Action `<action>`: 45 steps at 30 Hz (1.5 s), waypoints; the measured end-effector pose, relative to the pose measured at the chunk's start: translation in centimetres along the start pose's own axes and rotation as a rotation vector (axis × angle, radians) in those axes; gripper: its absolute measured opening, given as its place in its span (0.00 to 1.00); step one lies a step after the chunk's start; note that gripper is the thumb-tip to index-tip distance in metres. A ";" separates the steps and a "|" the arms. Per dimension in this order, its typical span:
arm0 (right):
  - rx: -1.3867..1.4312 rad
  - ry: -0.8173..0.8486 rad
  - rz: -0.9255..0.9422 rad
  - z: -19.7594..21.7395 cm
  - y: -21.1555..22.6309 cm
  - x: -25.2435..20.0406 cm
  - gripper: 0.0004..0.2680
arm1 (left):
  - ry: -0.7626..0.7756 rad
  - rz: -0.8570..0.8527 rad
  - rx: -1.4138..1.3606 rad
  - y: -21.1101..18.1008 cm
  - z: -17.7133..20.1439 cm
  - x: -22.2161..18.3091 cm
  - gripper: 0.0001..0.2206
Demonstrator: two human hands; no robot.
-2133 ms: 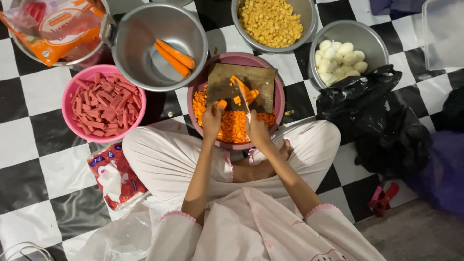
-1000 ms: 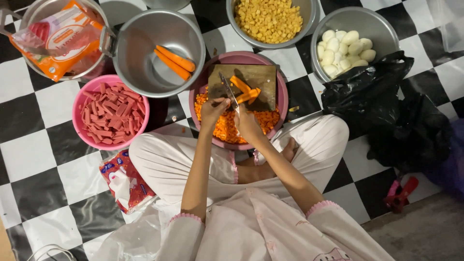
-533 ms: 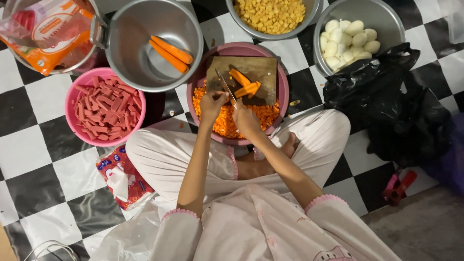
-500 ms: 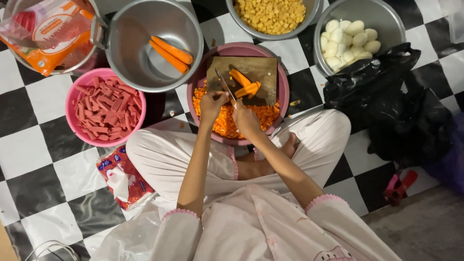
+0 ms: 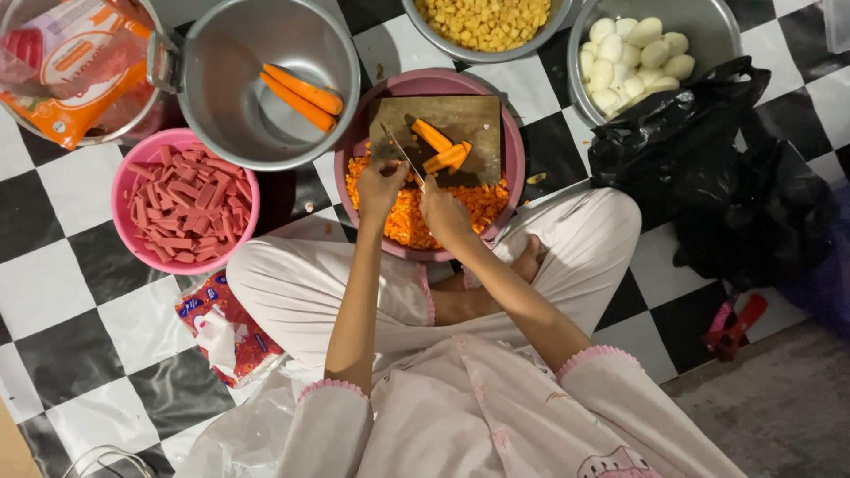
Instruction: Chopping carrots into small pieces on a wooden board while sitting on the floor.
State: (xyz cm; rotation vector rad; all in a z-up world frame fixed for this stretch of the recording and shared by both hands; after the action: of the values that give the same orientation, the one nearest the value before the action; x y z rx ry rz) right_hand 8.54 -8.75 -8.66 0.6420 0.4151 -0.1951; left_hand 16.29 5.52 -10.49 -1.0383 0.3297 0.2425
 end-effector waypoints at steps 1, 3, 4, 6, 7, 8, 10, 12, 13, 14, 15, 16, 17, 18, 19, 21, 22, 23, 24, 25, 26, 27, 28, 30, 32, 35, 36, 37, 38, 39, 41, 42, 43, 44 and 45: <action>0.001 0.002 0.000 0.0 -0.1 0.0 0.17 | -0.001 0.001 0.001 -0.1 0.0 -0.1 0.19; 0.022 -0.007 0.007 0.2 -0.2 0.3 0.17 | -0.006 -0.009 0.042 -0.5 -0.1 -0.1 0.18; 0.021 -0.009 0.010 0.4 0.1 0.4 0.17 | -0.008 -0.011 0.040 -0.7 0.0 0.2 0.18; -0.009 -0.026 0.016 0.3 0.2 -0.3 0.16 | -0.021 0.003 0.067 -0.6 -0.1 -0.1 0.17; -0.007 -0.028 0.015 -0.2 -0.3 0.1 0.16 | -0.019 0.002 0.069 -0.8 -0.2 0.0 0.17; 0.003 -0.038 0.026 -0.7 -0.7 0.4 0.17 | -0.022 0.012 0.061 -0.9 -0.4 -0.1 0.17; 0.020 -0.051 0.045 -1.8 -1.4 0.7 0.17 | -0.032 0.018 0.059 -1.0 -0.3 -0.8 0.16; -0.061 0.018 -0.016 -2.8 -2.6 1.9 0.18 | -0.050 -0.025 0.057 -1.6 -0.7 -1.2 0.17; -0.058 0.026 -0.025 -2.9 -2.9 2.2 0.18 | -0.042 -0.016 0.061 -1.7 -0.7 -1.0 0.17; -0.031 0.014 0.008 -3.1 -3.1 2.5 0.18 | -0.054 -0.010 0.072 -1.7 -0.7 -0.7 0.17; -0.009 -0.007 0.045 -2.9 -3.1 3.5 0.18 | -0.069 -0.012 0.078 -2.0 -0.6 0.1 0.17; -0.010 -0.009 0.039 -2.9 -3.1 2.7 0.18 | -0.064 -0.014 0.077 -1.4 -0.8 -0.3 0.17; -0.025 0.018 0.029 -2.7 -2.7 2.5 0.18 | -0.058 0.006 0.078 -1.2 -0.7 -0.3 0.15; -0.040 0.045 0.018 -2.5 -2.4 2.2 0.18 | -0.051 0.025 0.080 -1.0 -0.6 -0.2 0.14; -0.040 0.050 0.016 -3.5 -3.1 2.9 0.18 | -0.050 0.030 0.081 -0.5 -0.7 -0.1 0.14; -0.150 0.081 -0.010 -5.4 -4.4 4.9 0.16 | -0.044 0.040 0.139 0.0 -0.6 0.8 0.16; -0.146 0.076 -0.006 -6.3 -4.8 5.3 0.16 | -0.047 0.035 0.142 0.5 0.0 0.8 0.16; -0.033 0.079 -0.009 -6.7 -5.7 5.8 0.17 | -0.050 0.019 0.078 0.7 0.0 0.9 0.16; 0.081 0.083 -0.012 -7.2 -6.6 6.4 0.17 | -0.052 0.003 0.014 1.0 0.1 1.0 0.15; 0.079 0.085 -0.015 -7.0 -7.0 5.8 0.17 | -0.049 0.005 0.012 0.9 0.4 0.2 0.15; 0.000 0.077 0.019 -6.8 -7.2 5.3 0.15 | -0.055 0.013 -0.016 0.8 0.8 -0.6 0.12; -0.084 0.062 0.068 -5.9 -6.8 5.7 0.14 | -0.074 0.012 -0.049 0.1 1.7 -0.7 0.10; -0.090 0.055 0.079 -4.4 -6.6 4.7 0.14 | -0.085 0.004 -0.056 0.3 1.5 -0.5 0.10; 0.118 -0.085 0.113 -1.7 -5.9 2.5 0.14 | -0.096 0.006 -0.059 1.4 1.7 -0.5 0.15; 0.231 -0.165 0.111 0.2 -6.4 0.8 0.14 | -0.100 -0.060 -0.057 3.1 -1.1 1.4 0.17; 0.331 -0.287 0.078 1.3 -9.5 -0.8 0.17 | -0.038 -0.120 -0.298 1.9 -2.8 1.4 0.16; 0.326 -0.357 0.045 1.5 -11.1 -1.1 0.19 | 0.039 -0.141 -0.533 0.6 -3.3 1.1 0.14; 0.317 -0.346 0.049 1.7 -11.5 -2.1 0.19 | 0.030 -0.133 -0.541 0.6 -4.0 1.5 0.14; 0.329 -0.381 0.044 2.1 -12.1 -3.1 0.18 | 0.046 -0.162 -0.340 0.3 -4.9 1.9 0.12; 0.343 -0.423 0.035 2.6 -12.7 -3.9 0.17 | 0.070 -0.194 -0.134 -0.2 -5.9 2.5 0.11; 0.327 -0.469 0.004 3.9 -11.5 -6.3 0.17 | 0.074 -0.157 0.017 0.7 -6.2 3.6 0.11; 0.316 -0.519 -0.029 4.7 -10.9 -7.4 0.16 | 0.080 -0.122 0.173 1.0 -6.3 4.4 0.10; 0.315 -0.518 -0.030 4.5 -10.9 -7.1 0.16 | 0.081 -0.121 0.172 -0.6 -4.7 3.4 0.10; 0.306 -0.552 -0.041 4.4 -11.0 -6.9 0.17 | 0.068 -0.189 0.210 -2.4 -3.0 2.5 0.10; 0.299 -0.587 -0.051 4.3 -10.9 -6.6 0.18 | 0.051 -0.258 0.248 -4.3 -1.2 1.7 0.10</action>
State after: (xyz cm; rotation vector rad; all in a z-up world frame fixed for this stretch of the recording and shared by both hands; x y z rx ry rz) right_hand 0.67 -19.67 -8.59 0.8301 -0.1681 -0.4840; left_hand 19.13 2.43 -8.28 -0.8318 0.2614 -0.0566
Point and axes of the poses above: each hand's wrist, its own x-axis towards the middle knuckle, its own z-axis out of the back of the hand, y = z × x, the point moved 4 cm from there along x, towards the middle knuckle, and after that the axes turned 1 degree about x, right-handed, at the moved point
